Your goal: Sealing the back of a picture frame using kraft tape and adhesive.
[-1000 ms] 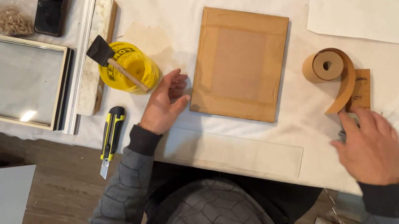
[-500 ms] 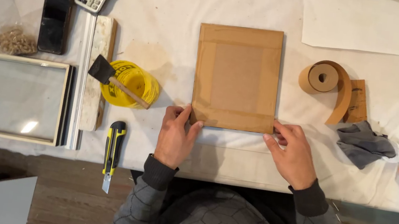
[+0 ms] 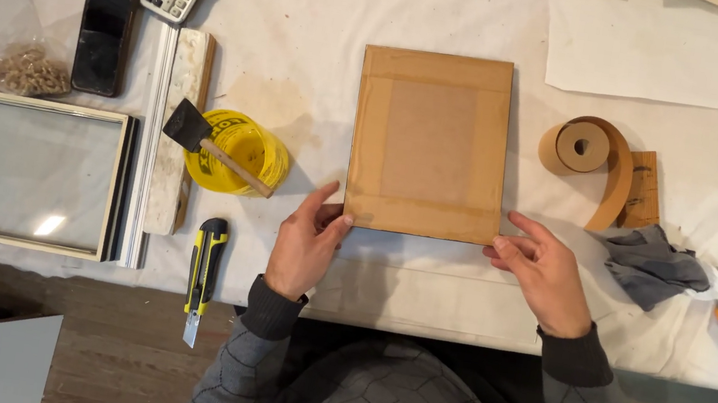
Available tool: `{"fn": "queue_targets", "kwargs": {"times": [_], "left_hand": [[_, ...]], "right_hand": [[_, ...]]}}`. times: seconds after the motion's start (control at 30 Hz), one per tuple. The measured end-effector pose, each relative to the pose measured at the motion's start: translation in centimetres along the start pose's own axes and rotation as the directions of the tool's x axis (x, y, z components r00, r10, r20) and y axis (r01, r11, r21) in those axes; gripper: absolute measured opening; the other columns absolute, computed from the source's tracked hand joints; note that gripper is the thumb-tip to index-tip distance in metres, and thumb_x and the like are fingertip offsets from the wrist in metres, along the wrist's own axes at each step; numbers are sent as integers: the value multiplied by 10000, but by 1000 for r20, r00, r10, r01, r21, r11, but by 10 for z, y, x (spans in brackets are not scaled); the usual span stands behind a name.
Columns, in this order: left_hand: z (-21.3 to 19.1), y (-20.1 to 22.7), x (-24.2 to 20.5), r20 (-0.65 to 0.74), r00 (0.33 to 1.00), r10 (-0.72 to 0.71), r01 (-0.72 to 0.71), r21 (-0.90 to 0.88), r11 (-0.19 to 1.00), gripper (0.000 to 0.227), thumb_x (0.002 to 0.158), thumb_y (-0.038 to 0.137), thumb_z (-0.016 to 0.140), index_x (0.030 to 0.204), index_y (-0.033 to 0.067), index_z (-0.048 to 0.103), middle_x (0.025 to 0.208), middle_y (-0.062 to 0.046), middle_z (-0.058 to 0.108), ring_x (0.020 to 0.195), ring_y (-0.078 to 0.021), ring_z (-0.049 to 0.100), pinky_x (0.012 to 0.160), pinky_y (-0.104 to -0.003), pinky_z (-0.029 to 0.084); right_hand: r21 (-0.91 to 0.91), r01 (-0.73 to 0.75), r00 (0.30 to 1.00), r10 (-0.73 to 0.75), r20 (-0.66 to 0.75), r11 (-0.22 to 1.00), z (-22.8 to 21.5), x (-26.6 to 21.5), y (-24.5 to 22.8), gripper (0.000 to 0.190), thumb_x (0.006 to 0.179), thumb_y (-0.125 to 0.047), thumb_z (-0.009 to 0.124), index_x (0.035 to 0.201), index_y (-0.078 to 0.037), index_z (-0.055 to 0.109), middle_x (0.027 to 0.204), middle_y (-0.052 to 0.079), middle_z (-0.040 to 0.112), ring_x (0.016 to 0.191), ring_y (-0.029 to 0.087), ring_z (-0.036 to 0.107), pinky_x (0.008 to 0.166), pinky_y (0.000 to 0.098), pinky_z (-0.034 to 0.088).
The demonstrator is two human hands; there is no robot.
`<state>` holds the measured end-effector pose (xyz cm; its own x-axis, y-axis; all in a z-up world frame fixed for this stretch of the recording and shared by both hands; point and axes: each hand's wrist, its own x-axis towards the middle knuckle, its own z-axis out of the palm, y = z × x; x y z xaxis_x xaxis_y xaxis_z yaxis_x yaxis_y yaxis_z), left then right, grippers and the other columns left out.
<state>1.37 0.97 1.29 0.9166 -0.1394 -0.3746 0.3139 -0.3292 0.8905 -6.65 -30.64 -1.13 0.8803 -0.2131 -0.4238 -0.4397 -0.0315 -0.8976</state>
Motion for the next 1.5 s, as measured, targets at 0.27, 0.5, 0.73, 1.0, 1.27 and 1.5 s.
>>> {"fn": "queue_targets", "kwargs": {"times": [0.27,0.5,0.73,1.0,1.27,1.5], "left_hand": [[-1,-20,10,127,991,-34,43,-74,996,567,975,183,653,1480,-20,493,920,-68,731,764,-96,640,636,-267,553],[-5,-17,8,205,978,-23,51,-134,990,547,966,176,644,1458,-12,498,999,-76,762,857,-114,705,657,-272,560],[-3,-6,5,178,984,13,4,-96,995,541,974,208,651,1446,-14,507,950,-90,763,821,-120,714,625,-269,564],[2,-21,10,95,994,58,-52,-64,997,477,1028,258,583,1420,-13,570,901,-75,751,799,-107,721,629,-259,559],[7,-40,46,-137,921,364,-367,3,930,376,1097,210,504,1402,-7,537,1169,-128,738,1075,-230,715,941,-329,556],[-5,-18,50,53,828,558,-538,354,765,616,929,295,746,1425,5,525,1340,-209,621,1250,-393,567,1078,-452,467]], "right_hand": [[-18,-68,991,70,113,998,-9,15,16,557,967,-212,661,1430,81,560,1132,166,750,955,227,742,814,311,590],[164,-225,951,180,250,961,-4,15,19,585,978,-316,574,1463,-27,422,1099,208,749,975,264,750,765,347,602],[225,-167,962,108,252,960,11,16,10,568,1037,-397,430,1515,-95,367,1168,194,718,971,280,734,724,357,582],[455,-148,974,50,220,878,10,19,25,510,1077,-324,396,1543,-119,359,1212,162,699,1020,300,727,769,366,576],[484,-67,975,-47,219,872,38,77,-49,482,1111,-332,414,1531,-98,392,1213,186,701,1052,297,714,818,396,573],[621,80,935,-275,225,780,153,244,-131,412,1117,-349,488,1439,-98,444,1186,169,715,1021,281,745,863,402,611]]}}
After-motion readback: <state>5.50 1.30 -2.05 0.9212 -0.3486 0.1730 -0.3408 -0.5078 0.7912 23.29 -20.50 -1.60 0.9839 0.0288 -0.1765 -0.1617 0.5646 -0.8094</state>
